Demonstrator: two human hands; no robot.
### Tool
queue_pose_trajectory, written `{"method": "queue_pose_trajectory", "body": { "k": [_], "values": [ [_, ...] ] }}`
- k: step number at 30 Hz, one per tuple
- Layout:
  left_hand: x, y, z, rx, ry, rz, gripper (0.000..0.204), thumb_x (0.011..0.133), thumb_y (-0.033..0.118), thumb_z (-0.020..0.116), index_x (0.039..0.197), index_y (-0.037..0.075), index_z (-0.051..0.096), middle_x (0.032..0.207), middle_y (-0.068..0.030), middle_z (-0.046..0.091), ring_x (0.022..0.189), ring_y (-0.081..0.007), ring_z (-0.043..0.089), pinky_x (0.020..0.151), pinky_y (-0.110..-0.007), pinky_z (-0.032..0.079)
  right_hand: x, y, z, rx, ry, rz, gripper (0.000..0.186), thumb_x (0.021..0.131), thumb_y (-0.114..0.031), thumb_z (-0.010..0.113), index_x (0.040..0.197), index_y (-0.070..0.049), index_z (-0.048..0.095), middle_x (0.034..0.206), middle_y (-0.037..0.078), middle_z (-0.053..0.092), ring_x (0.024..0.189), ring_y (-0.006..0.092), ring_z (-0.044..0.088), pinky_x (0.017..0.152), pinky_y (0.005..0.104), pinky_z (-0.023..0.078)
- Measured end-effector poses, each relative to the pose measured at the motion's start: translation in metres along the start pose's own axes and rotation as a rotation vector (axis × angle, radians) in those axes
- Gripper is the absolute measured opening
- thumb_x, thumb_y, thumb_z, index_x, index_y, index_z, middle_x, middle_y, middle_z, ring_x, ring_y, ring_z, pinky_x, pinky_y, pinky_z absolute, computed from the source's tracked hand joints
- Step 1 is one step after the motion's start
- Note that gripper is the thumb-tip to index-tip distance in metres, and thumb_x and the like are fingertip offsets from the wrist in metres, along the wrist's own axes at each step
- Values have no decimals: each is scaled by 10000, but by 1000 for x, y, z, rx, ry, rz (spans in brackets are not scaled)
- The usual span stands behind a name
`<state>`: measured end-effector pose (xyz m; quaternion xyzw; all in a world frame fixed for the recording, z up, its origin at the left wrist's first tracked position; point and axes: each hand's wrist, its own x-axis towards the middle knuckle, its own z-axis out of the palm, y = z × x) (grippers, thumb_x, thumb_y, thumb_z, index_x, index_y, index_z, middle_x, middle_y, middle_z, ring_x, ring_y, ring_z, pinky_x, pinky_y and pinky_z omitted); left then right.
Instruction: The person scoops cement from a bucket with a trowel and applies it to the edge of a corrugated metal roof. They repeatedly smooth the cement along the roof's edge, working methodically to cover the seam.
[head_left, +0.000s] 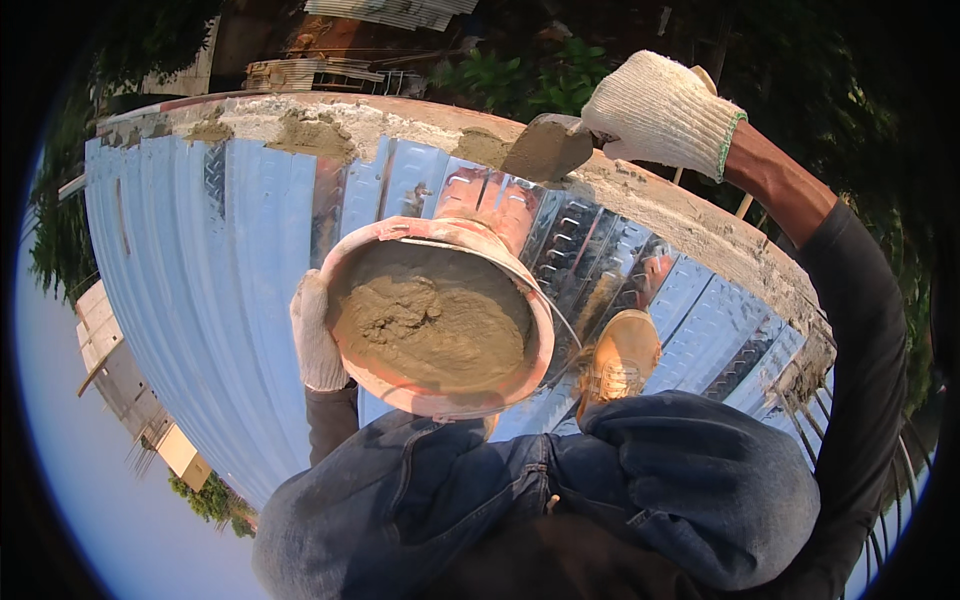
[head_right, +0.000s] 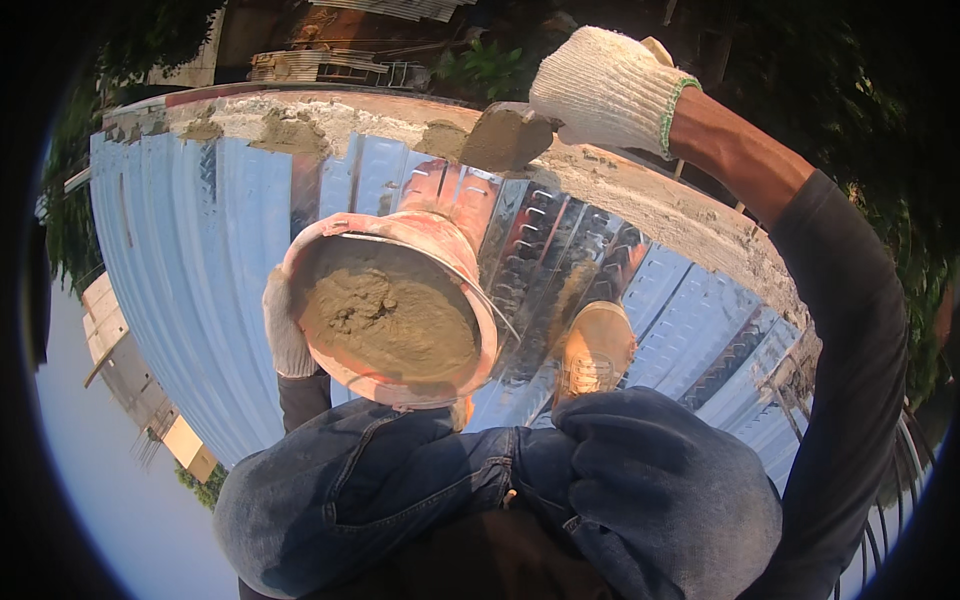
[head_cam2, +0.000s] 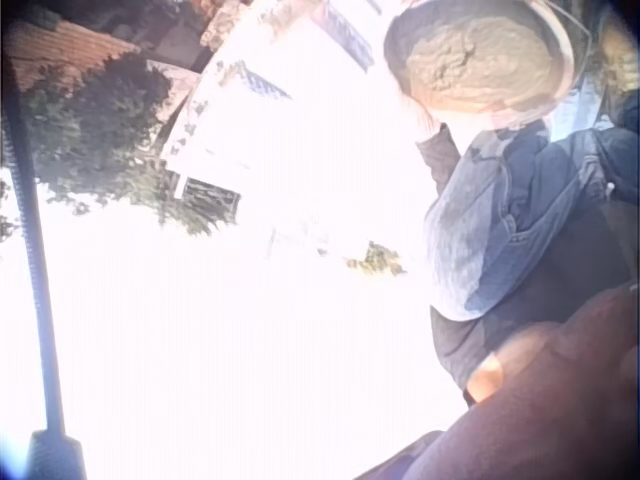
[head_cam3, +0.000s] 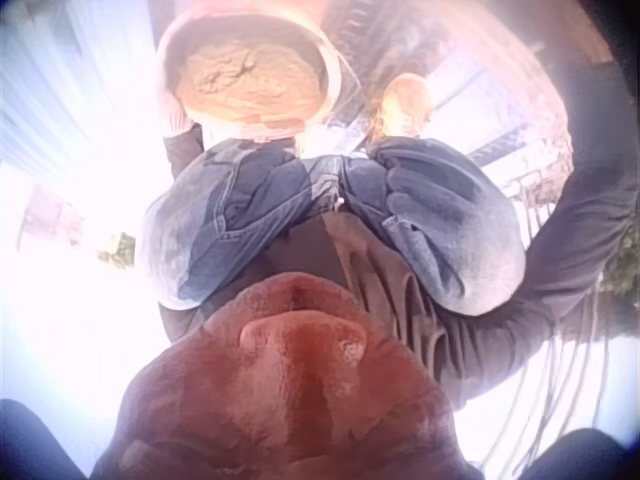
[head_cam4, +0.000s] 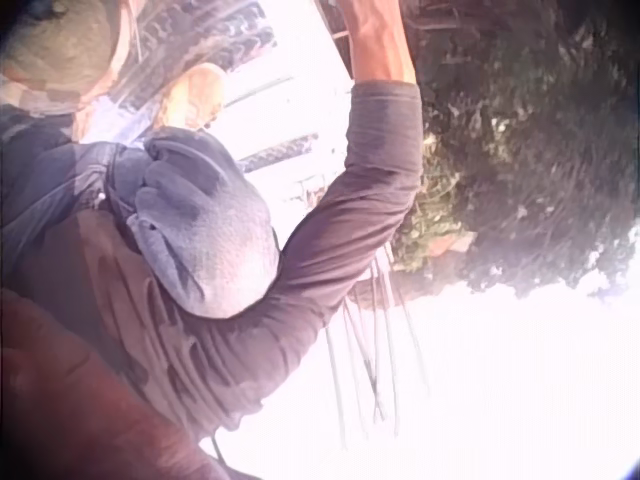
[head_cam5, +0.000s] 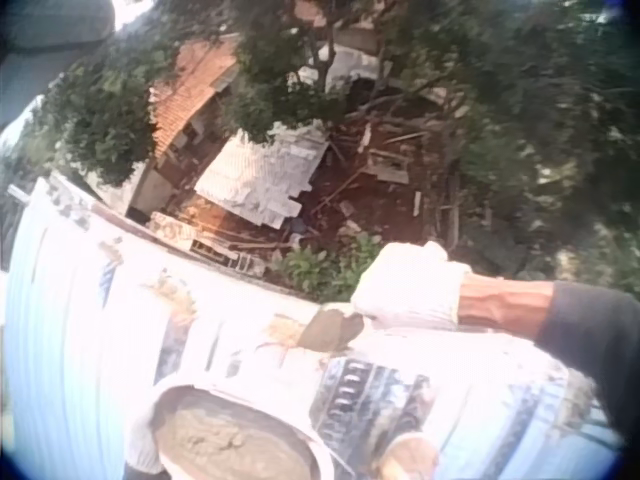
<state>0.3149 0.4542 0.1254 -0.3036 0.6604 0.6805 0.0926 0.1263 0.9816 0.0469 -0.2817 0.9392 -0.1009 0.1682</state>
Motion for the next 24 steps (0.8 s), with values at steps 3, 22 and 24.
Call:
{"method": "queue_pose_trajectory", "body": {
  "k": [3,22,24],
  "values": [
    [-20,10,-35,58,94,13,292,1159,357,749,1132,67,723,1086,21,696,979,-84,643,862,-302,575,47,-59,-64,-229,-255,-51,329,1005,-389,825,1275,-212,894,1054,103,868,955,292,870,828,484,736],
    [-10,12,5,-83,49,-5,325,1162,375,742,1183,51,731,1126,-17,734,1016,-104,684,873,-326,608,12,-42,7,102,218,-51,458,1034,-475,828,1322,-122,872,1183,173,862,1040,334,864,916,495,726],
    [-7,7,3,-68,21,0,332,1157,380,752,1180,50,729,1120,-16,732,1008,-104,683,867,-327,607,16,-47,2,15,28,11,426,1025,-444,824,1288,-115,882,1138,186,861,1005,334,866,891,481,726]
  ]
}}
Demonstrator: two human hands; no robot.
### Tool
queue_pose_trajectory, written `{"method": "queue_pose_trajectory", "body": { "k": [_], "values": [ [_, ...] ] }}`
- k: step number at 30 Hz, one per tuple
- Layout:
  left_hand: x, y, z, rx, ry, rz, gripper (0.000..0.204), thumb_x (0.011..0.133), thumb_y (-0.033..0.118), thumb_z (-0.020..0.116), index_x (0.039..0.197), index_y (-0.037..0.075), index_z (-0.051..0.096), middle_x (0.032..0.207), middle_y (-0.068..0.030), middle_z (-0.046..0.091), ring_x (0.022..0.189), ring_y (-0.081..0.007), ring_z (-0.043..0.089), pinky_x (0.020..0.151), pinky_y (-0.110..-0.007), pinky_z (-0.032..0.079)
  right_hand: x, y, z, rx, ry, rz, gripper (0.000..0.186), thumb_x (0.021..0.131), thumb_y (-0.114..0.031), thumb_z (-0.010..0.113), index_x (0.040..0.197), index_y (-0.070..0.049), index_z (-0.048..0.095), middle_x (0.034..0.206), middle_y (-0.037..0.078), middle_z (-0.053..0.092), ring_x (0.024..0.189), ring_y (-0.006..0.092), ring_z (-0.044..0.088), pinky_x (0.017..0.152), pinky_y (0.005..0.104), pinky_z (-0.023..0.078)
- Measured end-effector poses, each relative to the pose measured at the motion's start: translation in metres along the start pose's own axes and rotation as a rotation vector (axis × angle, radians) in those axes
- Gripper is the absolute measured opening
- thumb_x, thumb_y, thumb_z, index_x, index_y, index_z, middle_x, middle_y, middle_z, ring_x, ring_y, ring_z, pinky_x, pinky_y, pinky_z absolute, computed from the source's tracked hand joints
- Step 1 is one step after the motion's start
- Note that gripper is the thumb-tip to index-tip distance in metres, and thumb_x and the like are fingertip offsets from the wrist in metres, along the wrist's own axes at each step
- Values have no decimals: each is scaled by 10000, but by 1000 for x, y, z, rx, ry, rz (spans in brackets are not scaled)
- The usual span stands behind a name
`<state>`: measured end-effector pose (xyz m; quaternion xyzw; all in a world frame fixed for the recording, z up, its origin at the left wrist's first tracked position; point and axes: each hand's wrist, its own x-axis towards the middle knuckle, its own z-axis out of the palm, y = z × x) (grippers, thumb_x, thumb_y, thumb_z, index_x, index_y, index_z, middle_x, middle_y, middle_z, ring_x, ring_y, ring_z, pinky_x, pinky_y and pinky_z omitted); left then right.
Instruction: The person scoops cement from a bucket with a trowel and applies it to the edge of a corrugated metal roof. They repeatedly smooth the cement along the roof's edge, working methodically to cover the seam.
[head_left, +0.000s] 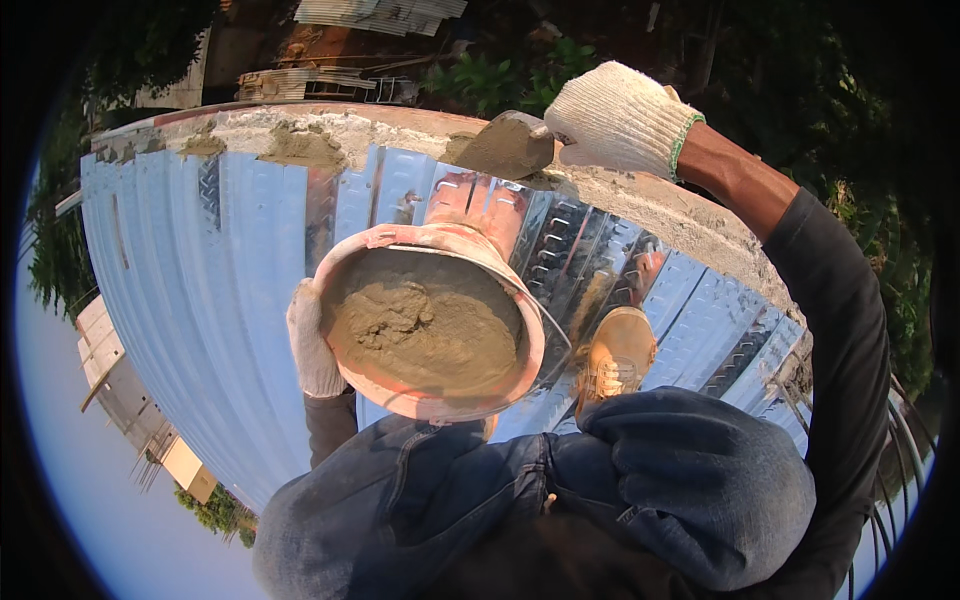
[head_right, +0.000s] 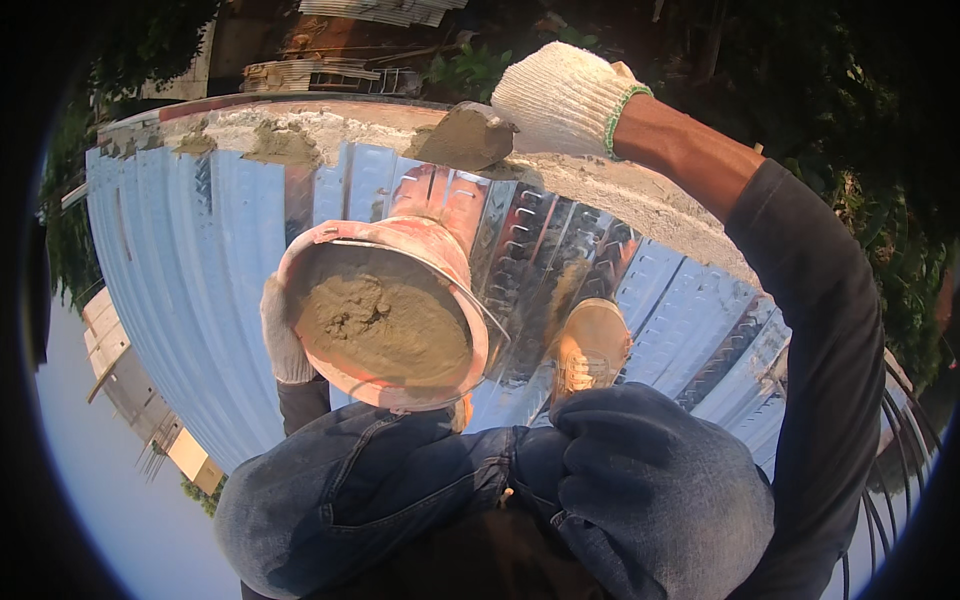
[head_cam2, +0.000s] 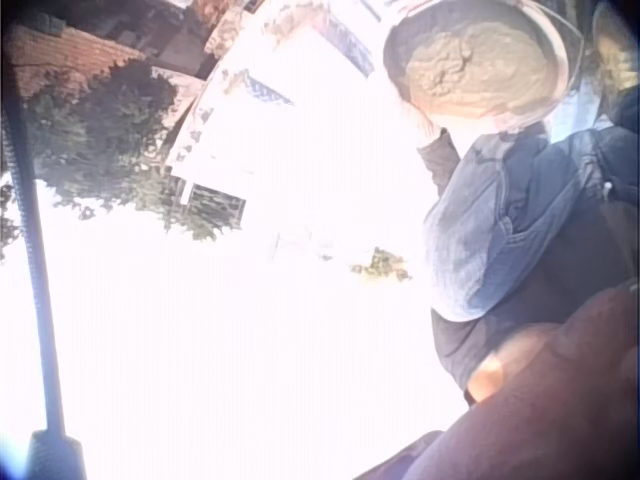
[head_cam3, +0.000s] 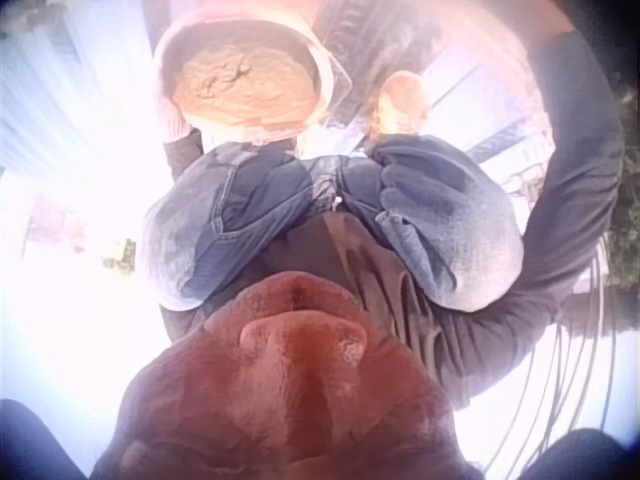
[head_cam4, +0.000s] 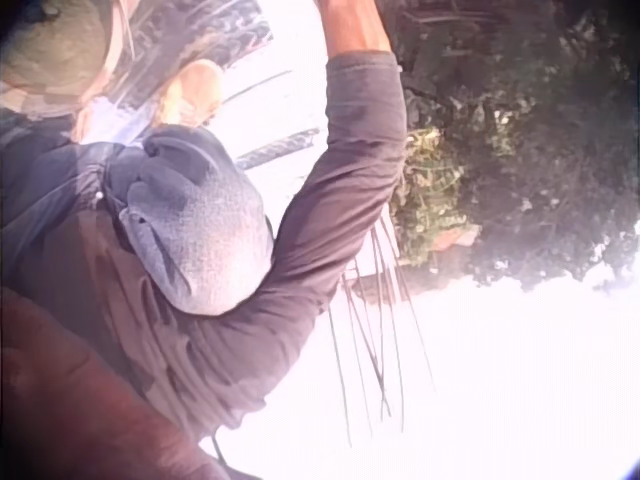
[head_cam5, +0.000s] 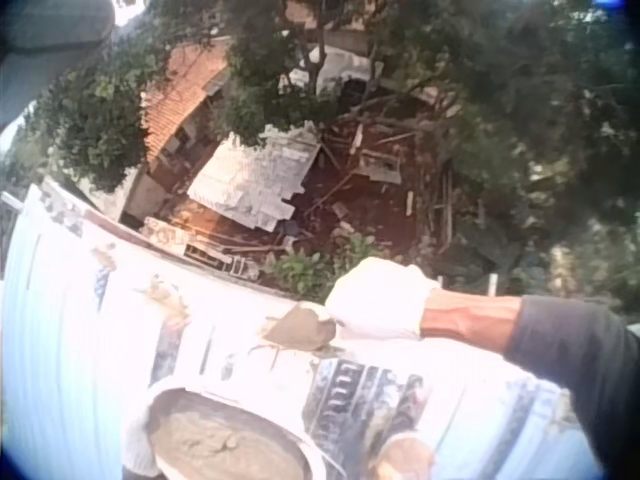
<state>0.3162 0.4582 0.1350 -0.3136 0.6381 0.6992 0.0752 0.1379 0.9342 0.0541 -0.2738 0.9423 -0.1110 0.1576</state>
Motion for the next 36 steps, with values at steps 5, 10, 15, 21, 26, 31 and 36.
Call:
{"method": "queue_pose_trajectory", "body": {
  "k": [5,10,15,21,26,31,36],
  "values": [
    [-1,-5,-25,15,20,9,342,1150,388,764,1170,48,724,1110,-14,726,995,-107,683,871,-327,607,26,-26,-58,-97,-218,45,373,1012,-399,799,1197,-92,900,1021,198,856,911,335,868,832,472,725],
    [2,-2,-3,4,-35,12,329,1160,380,752,1153,52,724,1099,-3,718,989,-98,675,872,-326,607,10,-3,-11,-50,-48,30,394,1031,-395,792,1288,-109,881,1100,188,866,967,346,874,855,480,729],
    [2,-6,-18,18,5,12,299,1168,353,744,1147,56,734,1093,-3,723,983,-95,674,857,-318,596,6,-31,-39,-78,-183,33,364,959,-388,839,1249,-174,895,1178,151,866,1017,365,858,857,510,698],
    [3,-2,-25,41,-82,44,276,1180,340,719,1202,65,743,1123,2,717,1021,-100,658,913,-312,579,-33,-34,-94,-95,74,77,451,1104,-516,760,1226,-91,849,1026,165,847,848,308,844,761,428,689],
    [-15,15,7,557,230,465,291,1048,235,874,1219,44,737,1182,-31,705,1066,-140,630,976,-330,535,-61,-65,-139,-29,132,184,444,1111,-515,771,1091,-72,787,775,99,650,678,244,636,656,405,537],
    [-70,61,98,1036,-347,1253,647,825,409,984,1372,149,755,1424,-130,688,1386,-393,630,1182,-639,484,-62,-57,-133,90,162,185,482,1137,-534,733,1123,-58,803,774,98,654,668,204,602,647,394,484],
    [-98,39,179,1166,-1008,1315,585,823,547,863,1297,207,815,1603,-99,639,1578,-357,499,1323,-693,342,-59,-75,-137,161,129,165,568,1127,-609,712,1148,-54,828,816,110,709,688,210,642,662,400,508]
  ]
}}
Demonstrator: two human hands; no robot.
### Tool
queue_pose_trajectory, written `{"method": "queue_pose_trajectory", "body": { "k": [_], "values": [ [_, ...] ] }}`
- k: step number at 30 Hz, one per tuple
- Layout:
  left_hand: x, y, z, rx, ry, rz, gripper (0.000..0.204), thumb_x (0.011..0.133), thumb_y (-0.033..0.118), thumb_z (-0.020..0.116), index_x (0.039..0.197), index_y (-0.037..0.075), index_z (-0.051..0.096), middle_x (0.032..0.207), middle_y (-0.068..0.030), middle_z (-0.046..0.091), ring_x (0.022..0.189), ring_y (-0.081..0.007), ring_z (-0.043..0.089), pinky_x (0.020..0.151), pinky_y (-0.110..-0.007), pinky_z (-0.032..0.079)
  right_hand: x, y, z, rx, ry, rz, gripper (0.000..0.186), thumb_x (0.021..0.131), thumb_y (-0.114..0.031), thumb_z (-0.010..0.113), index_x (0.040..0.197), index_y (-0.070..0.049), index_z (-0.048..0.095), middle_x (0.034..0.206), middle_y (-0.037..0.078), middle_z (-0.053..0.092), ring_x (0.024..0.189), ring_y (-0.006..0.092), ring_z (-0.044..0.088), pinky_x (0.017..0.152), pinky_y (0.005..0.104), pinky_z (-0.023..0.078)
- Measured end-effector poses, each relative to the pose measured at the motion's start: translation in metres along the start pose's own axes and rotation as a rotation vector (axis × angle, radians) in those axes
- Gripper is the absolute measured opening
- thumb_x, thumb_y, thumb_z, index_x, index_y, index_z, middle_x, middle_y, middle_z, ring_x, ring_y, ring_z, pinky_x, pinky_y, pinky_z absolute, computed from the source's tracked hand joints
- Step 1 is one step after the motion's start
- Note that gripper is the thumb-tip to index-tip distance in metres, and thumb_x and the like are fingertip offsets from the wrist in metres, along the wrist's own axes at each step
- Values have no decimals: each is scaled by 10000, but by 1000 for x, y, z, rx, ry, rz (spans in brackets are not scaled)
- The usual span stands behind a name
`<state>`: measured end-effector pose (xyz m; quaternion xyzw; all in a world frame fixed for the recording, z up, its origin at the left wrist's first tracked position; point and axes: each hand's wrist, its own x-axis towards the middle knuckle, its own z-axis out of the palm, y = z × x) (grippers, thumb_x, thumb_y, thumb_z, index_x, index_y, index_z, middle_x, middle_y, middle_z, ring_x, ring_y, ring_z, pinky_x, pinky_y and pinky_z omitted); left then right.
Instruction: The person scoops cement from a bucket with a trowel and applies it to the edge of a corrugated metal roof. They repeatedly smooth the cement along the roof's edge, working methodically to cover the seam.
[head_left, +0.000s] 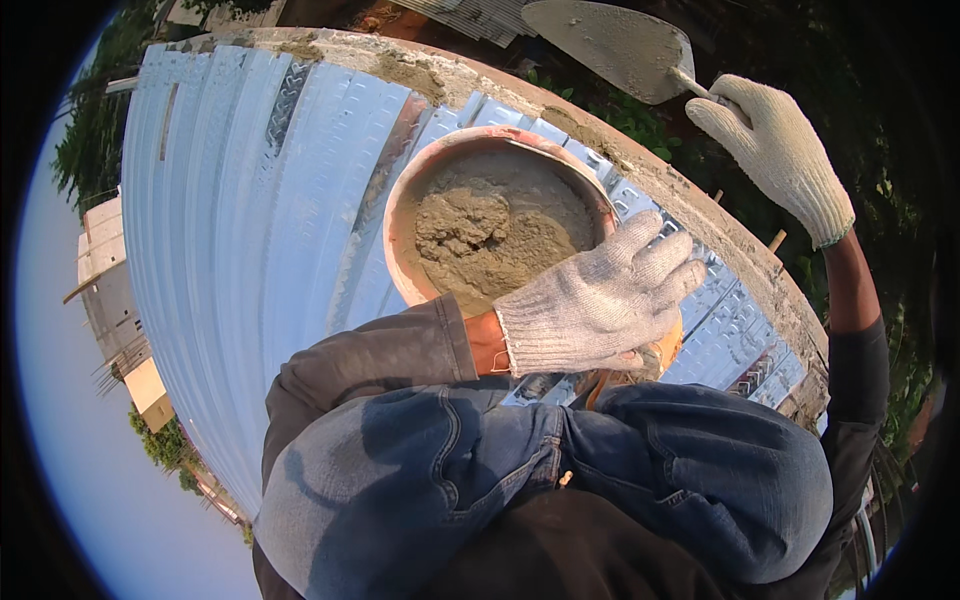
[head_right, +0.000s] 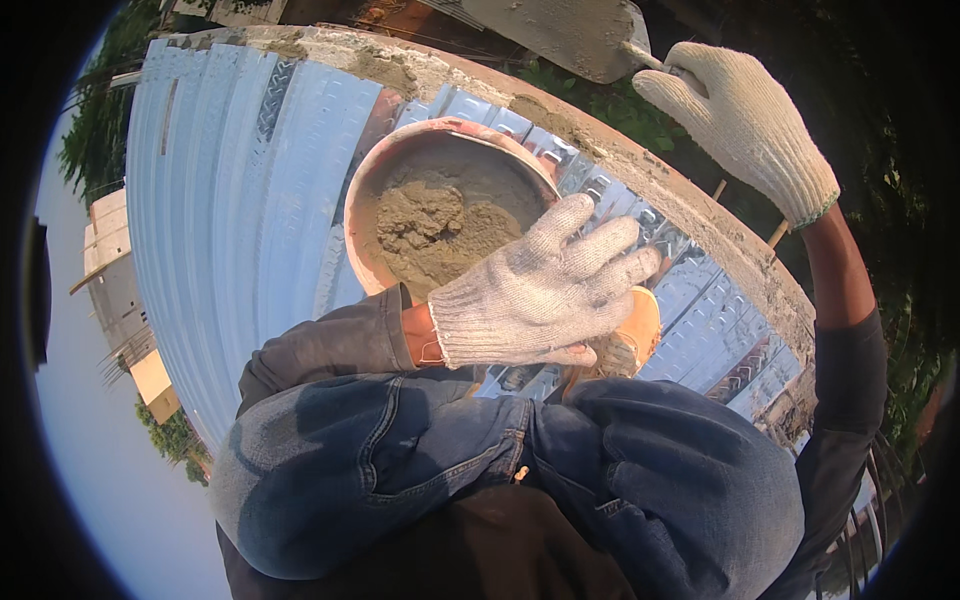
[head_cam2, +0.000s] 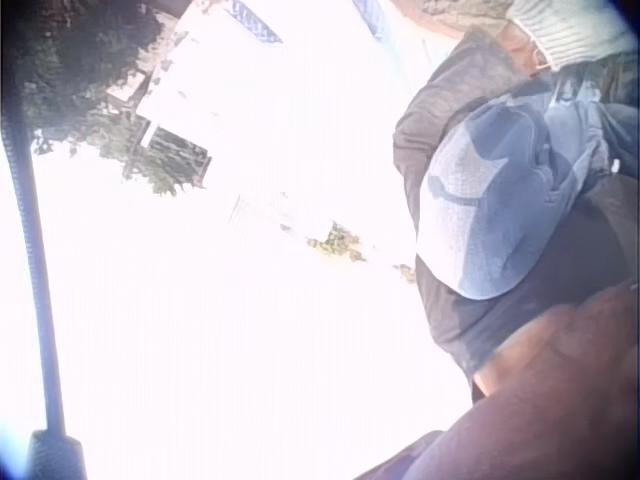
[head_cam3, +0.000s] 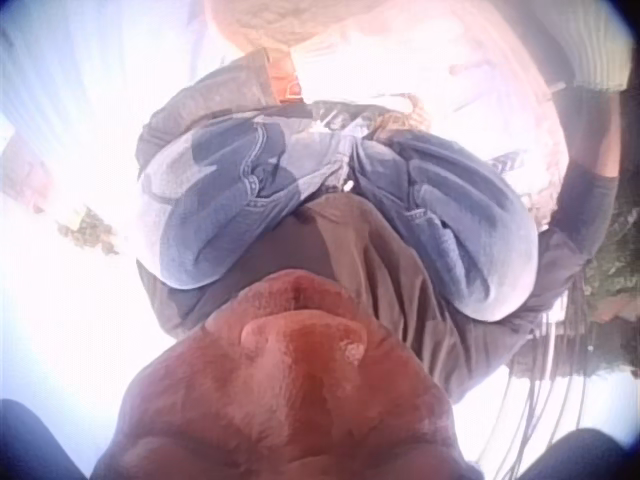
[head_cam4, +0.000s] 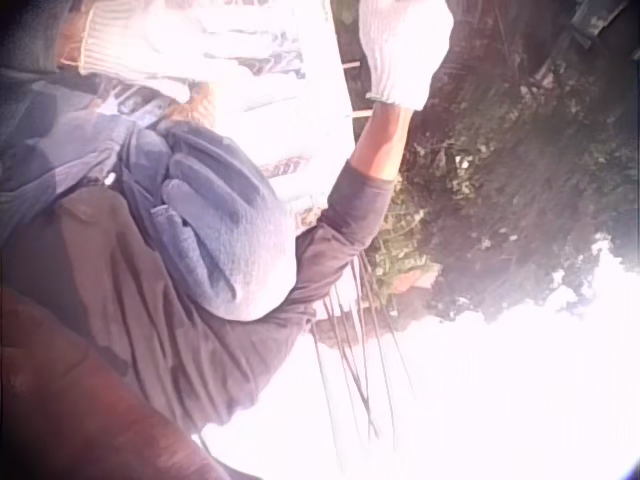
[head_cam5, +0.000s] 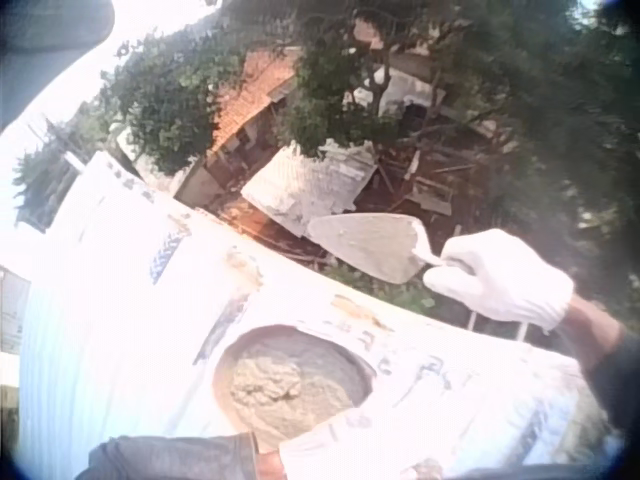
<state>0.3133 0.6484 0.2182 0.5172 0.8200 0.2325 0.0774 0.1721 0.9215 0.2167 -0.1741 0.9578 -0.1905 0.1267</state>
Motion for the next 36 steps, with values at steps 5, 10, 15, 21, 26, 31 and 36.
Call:
{"method": "queue_pose_trajectory", "body": {
  "k": [5,10,15,21,26,31,36],
  "values": [
    [-16,1,-18,166,-47,-65,370,867,576,854,1008,236,824,1521,-77,703,1588,-355,539,1327,-727,340,-13,-19,-18,-44,-30,30,554,1114,-606,738,1144,-61,826,821,98,722,694,207,665,662,387,512],
    [-98,-1,-78,81,364,-141,314,948,454,916,1083,240,730,1474,-106,737,1435,-367,684,1272,-720,420,-38,-29,-40,-56,-5,-19,401,1088,-450,806,1226,-74,801,907,117,761,756,251,727,729,388,588],
    [-197,-23,-72,-104,711,-1017,389,922,227,966,1217,80,759,1368,-77,748,1283,-237,728,1107,-452,580,-63,-46,-37,-34,27,-251,344,1053,-298,838,1301,-70,767,1052,131,772,890,268,769,821,398,639],
    [-227,-64,-14,-815,588,-1382,344,1157,321,753,1325,21,757,1196,-14,752,1083,-105,692,962,-309,580,-77,-69,36,1184,-423,85,385,1088,-254,804,1424,-87,720,1263,135,755,1092,231,765,948,363,660],
    [-206,-80,28,-907,896,-1324,411,1185,404,714,1302,17,786,1147,-28,795,1035,-96,734,884,-292,607,-63,-103,121,2379,-672,248,437,1117,-218,776,1527,-101,681,1439,139,740,1261,199,762,1054,333,678],
    [-193,-62,9,-1116,1045,-1196,412,1176,370,738,1350,0,791,1211,-57,811,1036,-113,749,891,-326,636,-90,-108,115,2387,-704,413,474,1152,-154,722,1614,-103,630,1581,139,706,1398,189,740,1159,321,665],
    [-151,-49,-12,-1129,989,-1150,415,1164,337,750,1383,-14,783,1203,-75,811,1037,-122,763,871,-306,634,-129,-105,59,1847,-473,490,407,1146,-141,715,1538,-47,657,1431,173,761,1266,243,791,1099,386,674]
  ]
}}
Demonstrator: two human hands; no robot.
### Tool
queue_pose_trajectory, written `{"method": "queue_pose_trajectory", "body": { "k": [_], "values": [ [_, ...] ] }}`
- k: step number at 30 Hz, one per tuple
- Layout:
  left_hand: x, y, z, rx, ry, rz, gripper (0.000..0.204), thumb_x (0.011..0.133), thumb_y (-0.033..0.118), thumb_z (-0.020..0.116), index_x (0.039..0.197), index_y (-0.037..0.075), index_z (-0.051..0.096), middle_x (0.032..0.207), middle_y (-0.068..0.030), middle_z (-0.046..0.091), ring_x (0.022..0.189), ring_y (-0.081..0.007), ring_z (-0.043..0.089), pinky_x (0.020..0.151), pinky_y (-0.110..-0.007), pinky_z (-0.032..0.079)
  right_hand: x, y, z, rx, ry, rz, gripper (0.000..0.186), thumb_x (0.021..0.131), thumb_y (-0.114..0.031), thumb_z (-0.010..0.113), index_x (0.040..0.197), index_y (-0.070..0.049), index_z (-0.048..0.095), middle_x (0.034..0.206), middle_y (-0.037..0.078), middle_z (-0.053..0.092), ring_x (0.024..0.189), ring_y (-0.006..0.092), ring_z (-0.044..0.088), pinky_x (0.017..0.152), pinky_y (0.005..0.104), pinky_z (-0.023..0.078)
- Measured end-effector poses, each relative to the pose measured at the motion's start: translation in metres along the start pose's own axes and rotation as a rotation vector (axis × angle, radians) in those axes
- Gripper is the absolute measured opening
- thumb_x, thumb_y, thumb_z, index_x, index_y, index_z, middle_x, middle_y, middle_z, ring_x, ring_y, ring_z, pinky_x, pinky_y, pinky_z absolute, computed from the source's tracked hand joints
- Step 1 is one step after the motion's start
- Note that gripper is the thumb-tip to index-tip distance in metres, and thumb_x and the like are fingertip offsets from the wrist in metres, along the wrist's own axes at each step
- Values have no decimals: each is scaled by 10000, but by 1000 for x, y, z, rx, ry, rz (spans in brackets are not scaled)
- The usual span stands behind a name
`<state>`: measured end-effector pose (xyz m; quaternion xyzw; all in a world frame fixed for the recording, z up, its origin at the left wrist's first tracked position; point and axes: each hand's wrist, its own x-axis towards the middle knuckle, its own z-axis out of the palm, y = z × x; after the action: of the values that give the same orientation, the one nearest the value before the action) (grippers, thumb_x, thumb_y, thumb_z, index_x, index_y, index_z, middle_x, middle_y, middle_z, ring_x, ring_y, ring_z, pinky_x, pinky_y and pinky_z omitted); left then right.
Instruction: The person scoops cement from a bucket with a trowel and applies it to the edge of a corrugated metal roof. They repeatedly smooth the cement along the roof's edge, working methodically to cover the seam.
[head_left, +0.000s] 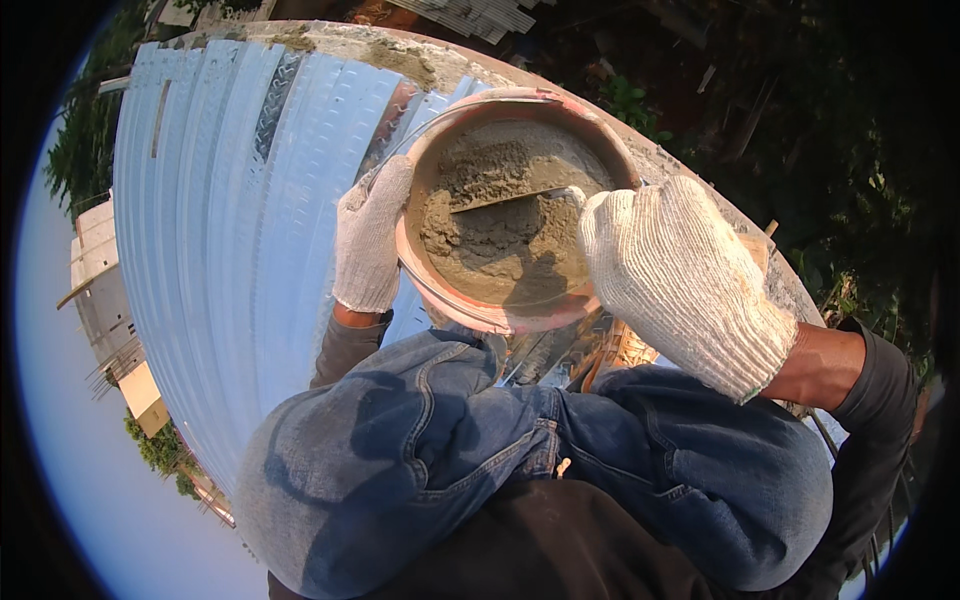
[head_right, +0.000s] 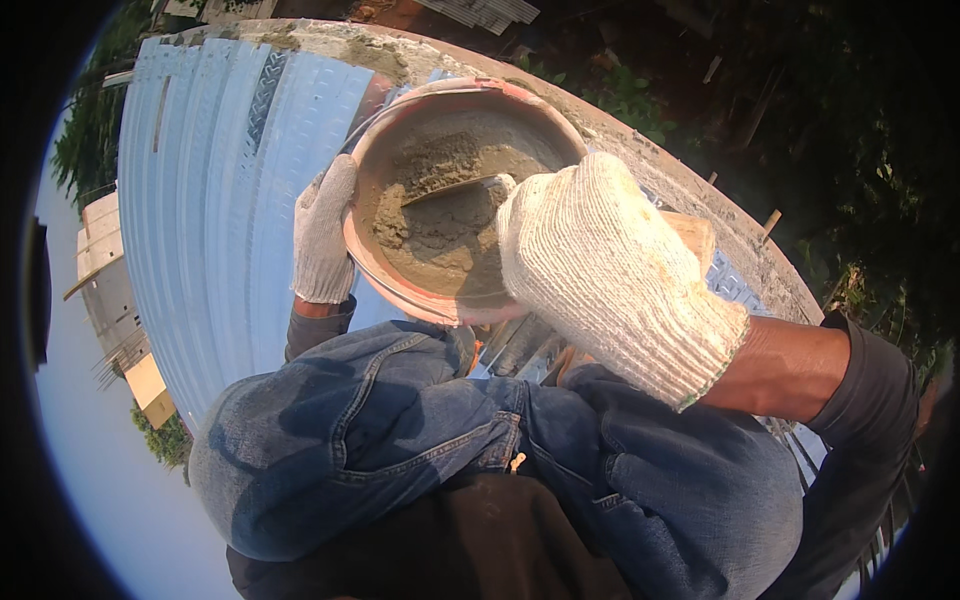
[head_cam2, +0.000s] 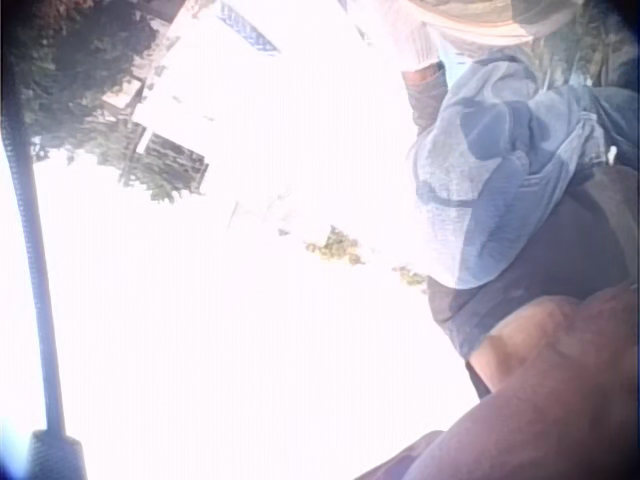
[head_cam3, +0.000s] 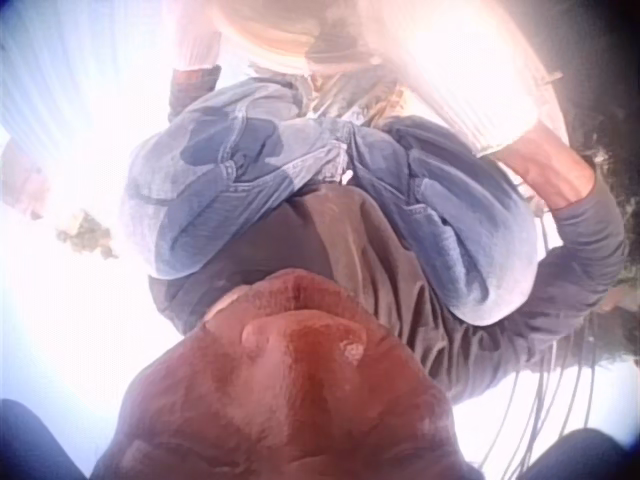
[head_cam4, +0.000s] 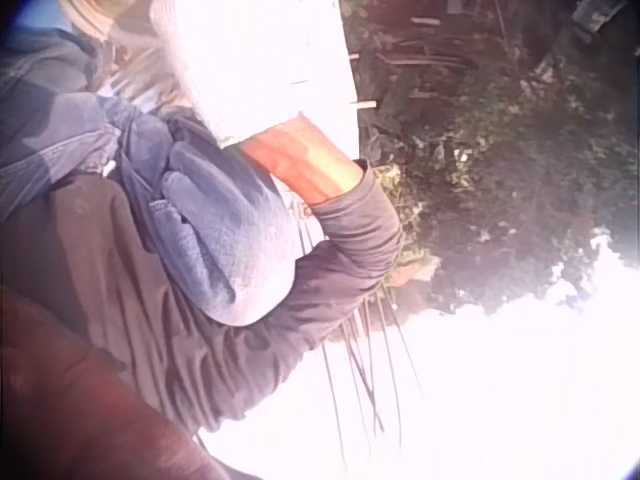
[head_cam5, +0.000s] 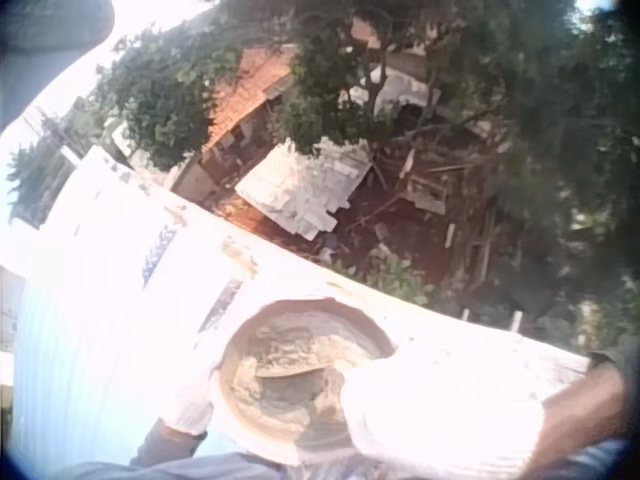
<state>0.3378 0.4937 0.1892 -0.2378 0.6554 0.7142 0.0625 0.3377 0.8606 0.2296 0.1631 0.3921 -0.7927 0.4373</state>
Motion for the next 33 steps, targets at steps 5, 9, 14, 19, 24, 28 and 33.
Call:
{"method": "queue_pose_trajectory", "body": {
  "k": [5,9,14,19,24,28,33],
  "values": [
    [-15,22,15,96,-83,-20,419,1147,315,764,1390,-25,785,1174,-90,821,944,-121,771,804,-287,635,-27,-83,67,-1974,220,-111,283,1059,-216,793,1275,-45,730,1081,151,791,973,327,805,882,464,637],
    [-21,33,43,88,-123,-41,392,1141,302,762,1362,-18,798,1131,-74,820,936,-105,770,774,-264,629,-39,-86,28,-2017,259,-73,211,1037,-219,803,1113,-25,771,905,165,773,845,352,794,779,477,619],
    [-29,42,55,172,-141,-72,381,1149,315,755,1338,-13,797,1120,-49,808,914,-79,744,753,-242,599,-27,-55,5,-1606,55,-47,381,1090,-288,784,1307,25,809,1007,212,835,948,368,826,892,459,645],
    [-32,39,52,208,-136,-57,377,1152,315,757,1336,-11,796,1124,-41,805,934,-85,731,797,-263,598,-21,-43,10,-1348,-81,-23,472,1111,-442,774,1234,10,830,1011,237,832,963,395,831,868,469,649],
    [-28,29,38,126,-30,-19,382,1153,309,756,1345,-19,795,1143,-51,808,969,-104,737,840,-277,601,-22,-41,2,-1311,-121,-26,419,1090,-371,788,1224,25,818,1014,255,823,932,414,822,856,495,625],
    [-3,-16,-14,101,80,30,391,1159,336,755,1342,-6,801,1170,-61,819,977,-118,750,848,-295,621,-26,-57,7,-1260,-135,9,409,1087,-360,788,1236,20,815,971,243,805,890,400,803,828,484,611],
    [13,-60,-62,-1,163,-4,366,1162,333,765,1295,-3,822,1110,-6,793,966,-86,711,800,-286,587,-30,-75,2,-1241,2,59,439,1078,-393,814,1258,8,818,904,191,774,851,326,770,803,452,604]
  ]
}}
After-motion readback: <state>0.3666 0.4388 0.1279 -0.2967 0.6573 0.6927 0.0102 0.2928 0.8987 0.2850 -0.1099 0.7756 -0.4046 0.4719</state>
